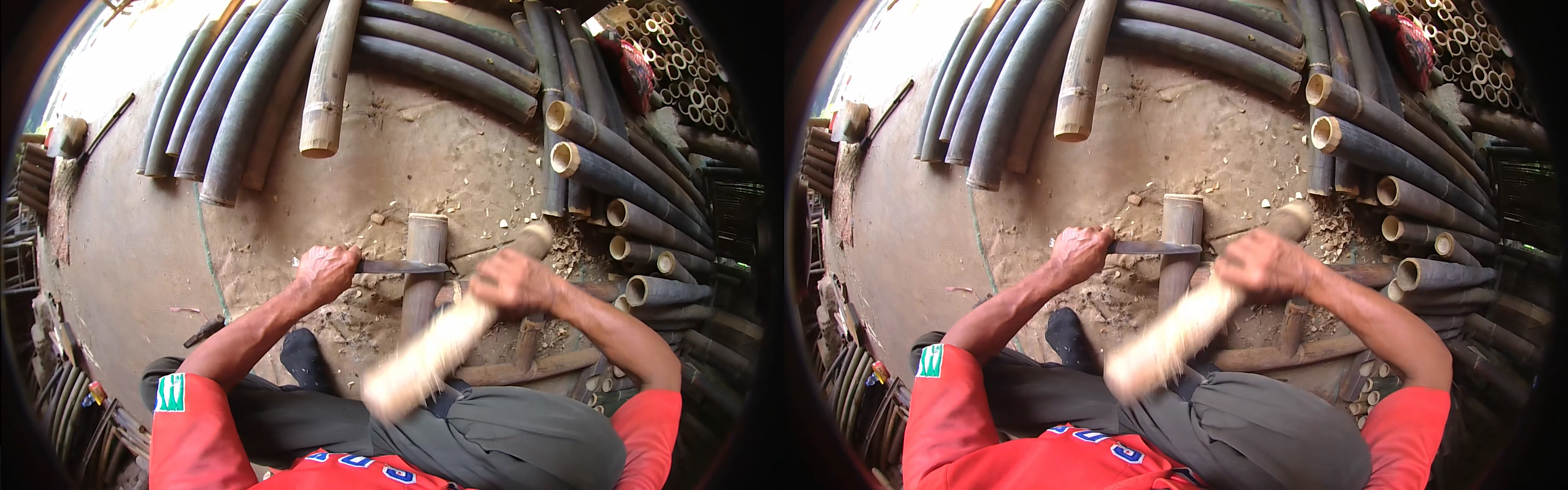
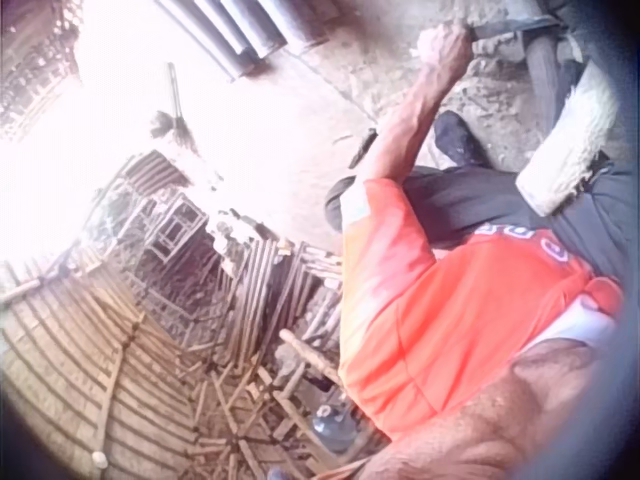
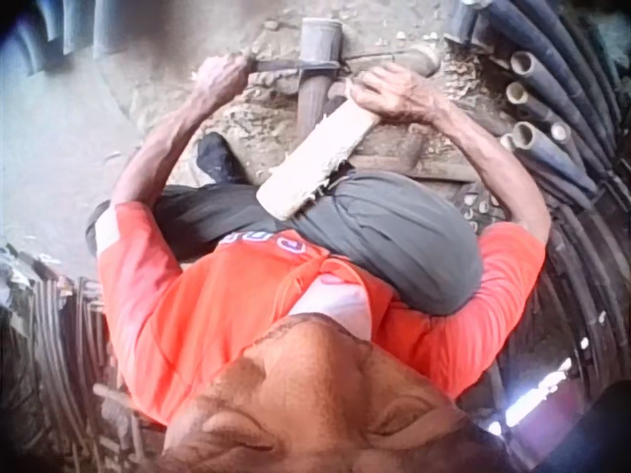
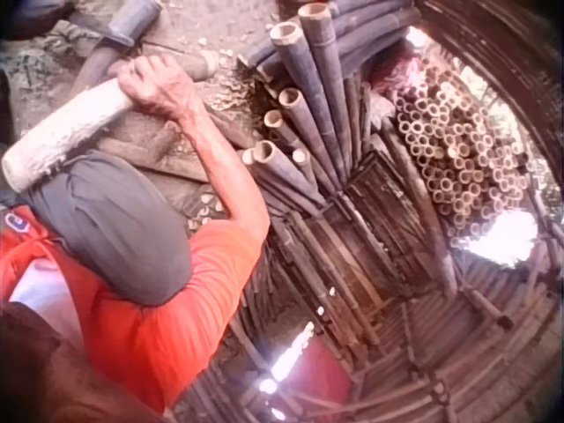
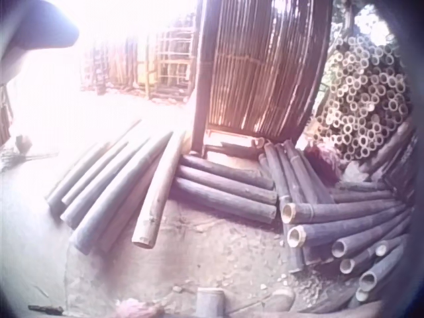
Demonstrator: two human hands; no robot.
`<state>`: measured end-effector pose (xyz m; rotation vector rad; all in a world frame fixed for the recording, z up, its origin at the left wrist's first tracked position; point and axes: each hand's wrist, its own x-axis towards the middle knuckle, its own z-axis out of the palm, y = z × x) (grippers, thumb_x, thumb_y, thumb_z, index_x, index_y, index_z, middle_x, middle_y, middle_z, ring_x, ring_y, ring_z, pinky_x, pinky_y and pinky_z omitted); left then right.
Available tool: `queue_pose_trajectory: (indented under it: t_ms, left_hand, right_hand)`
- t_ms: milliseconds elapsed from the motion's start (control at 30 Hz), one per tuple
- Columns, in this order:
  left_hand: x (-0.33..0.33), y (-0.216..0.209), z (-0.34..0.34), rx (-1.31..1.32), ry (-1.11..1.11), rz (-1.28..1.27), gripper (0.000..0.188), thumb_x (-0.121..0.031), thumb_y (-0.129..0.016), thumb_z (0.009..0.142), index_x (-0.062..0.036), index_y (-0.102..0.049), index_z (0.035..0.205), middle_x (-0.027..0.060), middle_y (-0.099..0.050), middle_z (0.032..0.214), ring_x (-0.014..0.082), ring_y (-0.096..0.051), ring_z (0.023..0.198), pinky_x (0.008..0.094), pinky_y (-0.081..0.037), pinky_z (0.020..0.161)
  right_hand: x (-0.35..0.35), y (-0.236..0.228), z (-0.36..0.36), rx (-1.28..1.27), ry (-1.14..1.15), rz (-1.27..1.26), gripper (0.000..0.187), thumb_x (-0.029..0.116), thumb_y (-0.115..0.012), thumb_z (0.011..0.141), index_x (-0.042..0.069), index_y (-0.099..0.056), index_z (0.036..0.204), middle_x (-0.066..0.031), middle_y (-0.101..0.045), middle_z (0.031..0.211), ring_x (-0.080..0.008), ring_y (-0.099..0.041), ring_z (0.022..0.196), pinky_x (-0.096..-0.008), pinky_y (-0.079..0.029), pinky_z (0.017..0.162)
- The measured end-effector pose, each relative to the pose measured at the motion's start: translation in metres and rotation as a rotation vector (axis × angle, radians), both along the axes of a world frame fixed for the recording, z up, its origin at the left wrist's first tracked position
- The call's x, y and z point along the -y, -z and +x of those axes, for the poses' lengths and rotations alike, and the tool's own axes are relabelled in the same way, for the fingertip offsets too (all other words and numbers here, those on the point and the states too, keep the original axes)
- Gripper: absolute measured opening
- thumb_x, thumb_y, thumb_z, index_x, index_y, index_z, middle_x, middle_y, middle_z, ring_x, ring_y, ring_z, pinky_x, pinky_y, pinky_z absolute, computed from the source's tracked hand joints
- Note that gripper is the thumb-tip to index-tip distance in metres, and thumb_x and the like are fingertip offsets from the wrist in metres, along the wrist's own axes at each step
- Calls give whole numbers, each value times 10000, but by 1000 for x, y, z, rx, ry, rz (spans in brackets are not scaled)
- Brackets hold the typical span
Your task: The person carves a section of bamboo using a knife and a chisel, scraping the outer surface and cleaning out the interior cavity.
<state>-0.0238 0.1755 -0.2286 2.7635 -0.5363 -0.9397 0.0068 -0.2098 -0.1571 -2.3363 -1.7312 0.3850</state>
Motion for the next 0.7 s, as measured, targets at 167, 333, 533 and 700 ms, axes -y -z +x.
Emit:
queue_pose_trajectory:
  t_ms: [167,333,533,700]
  left_hand:
    - [-6,6,-8,24,-57,18,167,-137,-591,951,-53,-696,1050,191,-760,927,395,-774,848,523,-612,738]
    - [0,1,-4,27,-20,-27,145,-131,-584,959,-41,-672,1031,211,-754,958,405,-767,836,535,-606,717]
    - [-8,6,-9,25,-60,35,158,-122,-571,964,-37,-657,1066,213,-751,976,410,-763,846,540,-603,723]
    - [5,6,-1,38,-24,-3,160,-113,-571,987,-24,-653,1091,219,-748,996,401,-770,857,525,-616,722]
  right_hand:
    - [-9,-13,-1,-80,162,-345,463,219,-821,910,0,-583,1242,-170,-695,1035,-312,-725,999,-503,-636,846]
    - [2,-8,10,-102,19,-9,383,176,-807,852,18,-612,1142,-137,-685,988,-258,-718,937,-474,-620,818]
    - [-29,-20,-11,-146,-3,-198,460,148,-823,835,4,-596,1208,-126,-709,1034,-300,-724,962,-473,-630,877]
    - [2,-3,19,16,208,-282,424,177,-822,833,9,-604,1156,-148,-689,1006,-295,-714,932,-468,-593,848]
